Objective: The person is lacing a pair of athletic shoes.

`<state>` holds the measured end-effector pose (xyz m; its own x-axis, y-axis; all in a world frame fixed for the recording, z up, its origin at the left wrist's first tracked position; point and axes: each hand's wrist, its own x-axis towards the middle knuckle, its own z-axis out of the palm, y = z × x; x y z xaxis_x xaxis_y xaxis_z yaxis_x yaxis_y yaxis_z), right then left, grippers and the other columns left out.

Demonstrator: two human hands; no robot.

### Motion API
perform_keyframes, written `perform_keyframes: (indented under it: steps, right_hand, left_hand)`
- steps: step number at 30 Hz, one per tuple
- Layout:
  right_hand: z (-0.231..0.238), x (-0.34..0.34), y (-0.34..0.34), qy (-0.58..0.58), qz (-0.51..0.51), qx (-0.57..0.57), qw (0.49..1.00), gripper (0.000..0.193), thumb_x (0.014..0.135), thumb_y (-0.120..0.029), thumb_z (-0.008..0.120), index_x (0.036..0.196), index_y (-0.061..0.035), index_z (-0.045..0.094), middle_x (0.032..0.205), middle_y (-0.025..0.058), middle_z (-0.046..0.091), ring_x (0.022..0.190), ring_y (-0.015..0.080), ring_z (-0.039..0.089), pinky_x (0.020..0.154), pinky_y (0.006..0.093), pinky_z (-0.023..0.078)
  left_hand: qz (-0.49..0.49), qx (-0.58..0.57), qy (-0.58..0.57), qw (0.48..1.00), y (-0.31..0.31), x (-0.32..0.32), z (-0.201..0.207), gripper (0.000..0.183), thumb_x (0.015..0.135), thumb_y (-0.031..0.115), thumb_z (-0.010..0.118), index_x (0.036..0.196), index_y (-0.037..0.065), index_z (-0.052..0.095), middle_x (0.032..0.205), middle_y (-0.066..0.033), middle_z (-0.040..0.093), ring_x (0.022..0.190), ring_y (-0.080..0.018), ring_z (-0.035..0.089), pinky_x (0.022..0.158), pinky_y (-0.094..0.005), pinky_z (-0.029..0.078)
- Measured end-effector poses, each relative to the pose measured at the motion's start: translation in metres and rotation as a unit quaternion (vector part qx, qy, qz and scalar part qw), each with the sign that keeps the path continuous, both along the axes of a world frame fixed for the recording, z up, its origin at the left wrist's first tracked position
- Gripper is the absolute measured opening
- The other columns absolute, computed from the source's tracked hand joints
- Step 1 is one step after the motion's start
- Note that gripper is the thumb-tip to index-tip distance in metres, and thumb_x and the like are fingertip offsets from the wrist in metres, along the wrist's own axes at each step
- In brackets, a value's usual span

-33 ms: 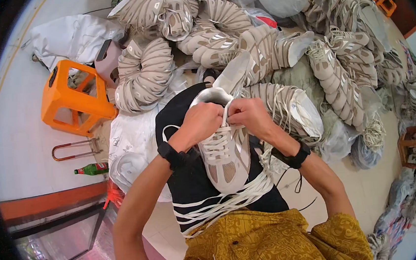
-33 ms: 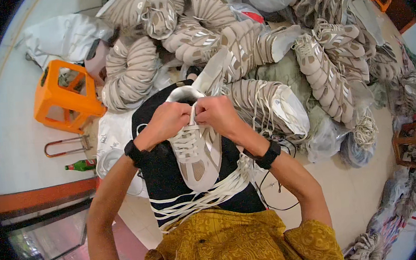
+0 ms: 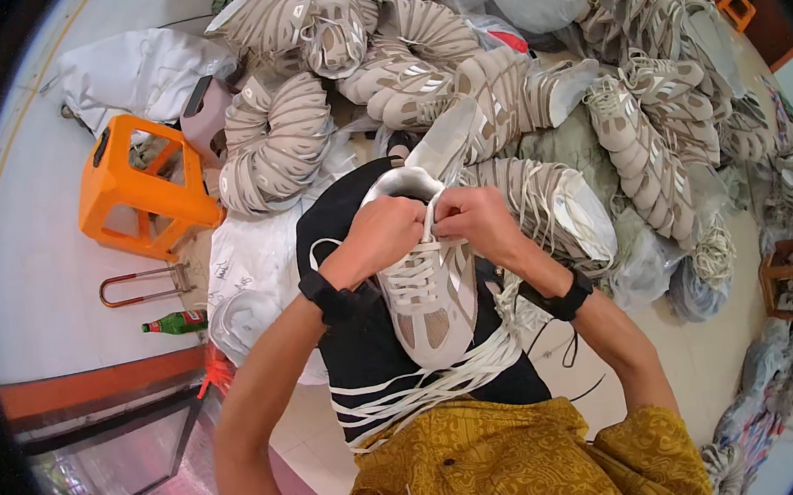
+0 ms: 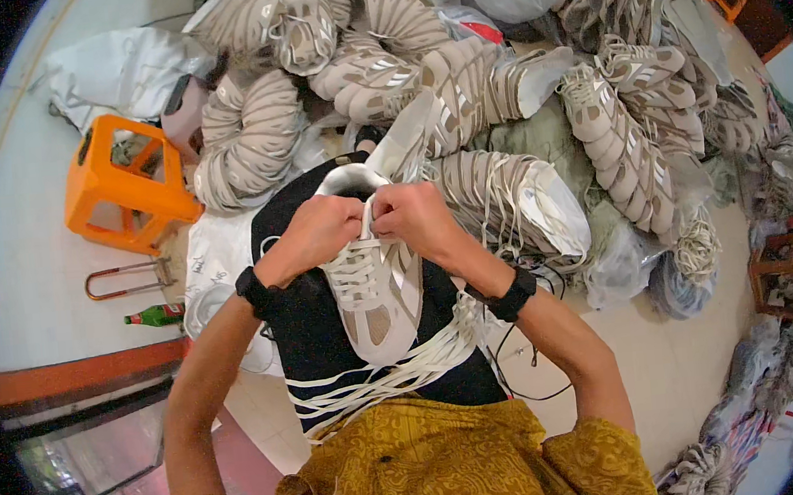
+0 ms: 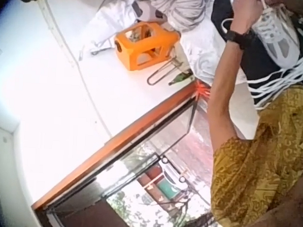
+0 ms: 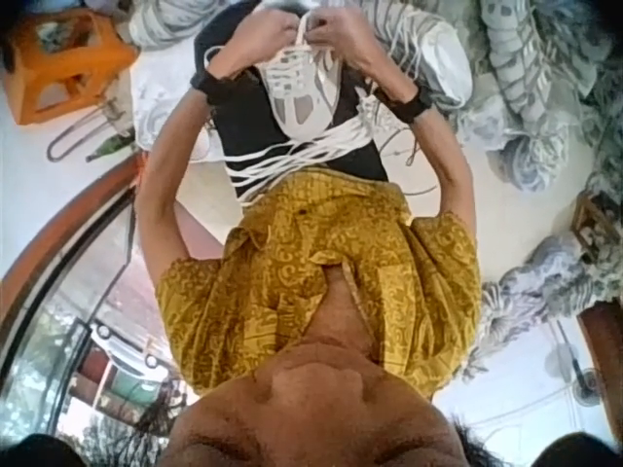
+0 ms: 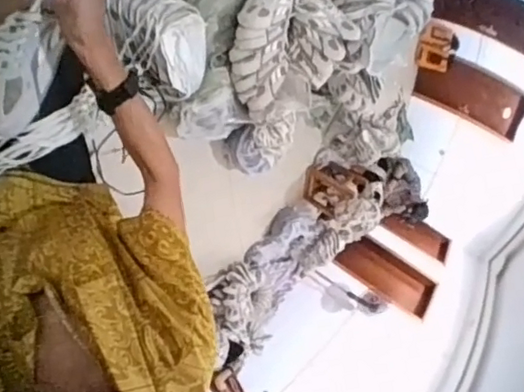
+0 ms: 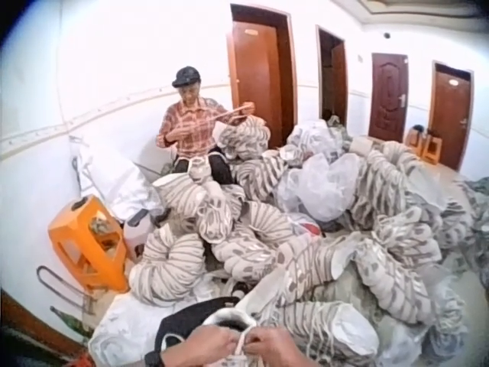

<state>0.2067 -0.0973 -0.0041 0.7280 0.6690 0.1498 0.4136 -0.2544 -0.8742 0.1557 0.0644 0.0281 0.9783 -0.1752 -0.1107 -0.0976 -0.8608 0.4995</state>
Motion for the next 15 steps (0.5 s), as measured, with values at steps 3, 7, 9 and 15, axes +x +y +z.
perform_keyframes:
  steps: [3,7,9,15]
  right_hand:
    - [0.005,0.0,-0.001,0.181,-0.015,0.044,0.982,0.005,0.067,-0.002,0.063,0.07,-0.001,0.06,0.06,0.0029,0.055,0.051,0.0082,0.051,0.047,0.0223,0.041]
    - [0.01,0.002,-0.002,0.399,0.011,0.127,0.908,0.006,0.07,0.001,0.063,0.074,-0.0003,0.059,0.06,0.0009,0.055,0.049,0.0064,0.051,0.045,0.0186,0.038]
    - [0.012,0.001,-0.003,0.402,0.021,0.13,0.906,0.011,0.071,0.002,0.06,0.082,0.0001,0.059,0.062,0.0041,0.056,0.049,0.0084,0.052,0.044,0.0194,0.039]
    - [0.021,-0.005,-0.011,0.574,0.017,0.396,0.717,0.032,0.076,0.0,0.053,0.108,0.0012,0.048,0.087,0.0123,0.059,0.073,0.0176,0.059,0.067,0.0263,0.047]
  left_hand:
    - [-0.026,0.074,-0.032,0.996,0.0,-0.006,0.005,0.01,0.071,0.011,0.051,0.069,0.004,0.058,0.065,-0.015,0.058,0.063,-0.0322,0.057,0.057,-0.0406,0.045]
    - [-0.116,0.264,-0.267,0.92,0.011,-0.011,0.018,0.007,0.066,0.012,0.054,0.066,0.007,0.051,0.06,-0.0094,0.053,0.062,-0.0238,0.055,0.056,-0.034,0.042]
    - [-0.077,0.319,-0.326,0.887,0.03,-0.002,0.027,0.007,0.064,0.011,0.053,0.068,0.007,0.049,0.061,-0.0079,0.051,0.064,-0.0228,0.052,0.056,-0.0328,0.041]
    - [0.091,0.336,-0.335,0.876,0.089,0.021,0.051,0.002,0.068,0.005,0.05,0.07,0.005,0.05,0.063,-0.011,0.055,0.065,-0.0269,0.056,0.054,-0.0373,0.045]
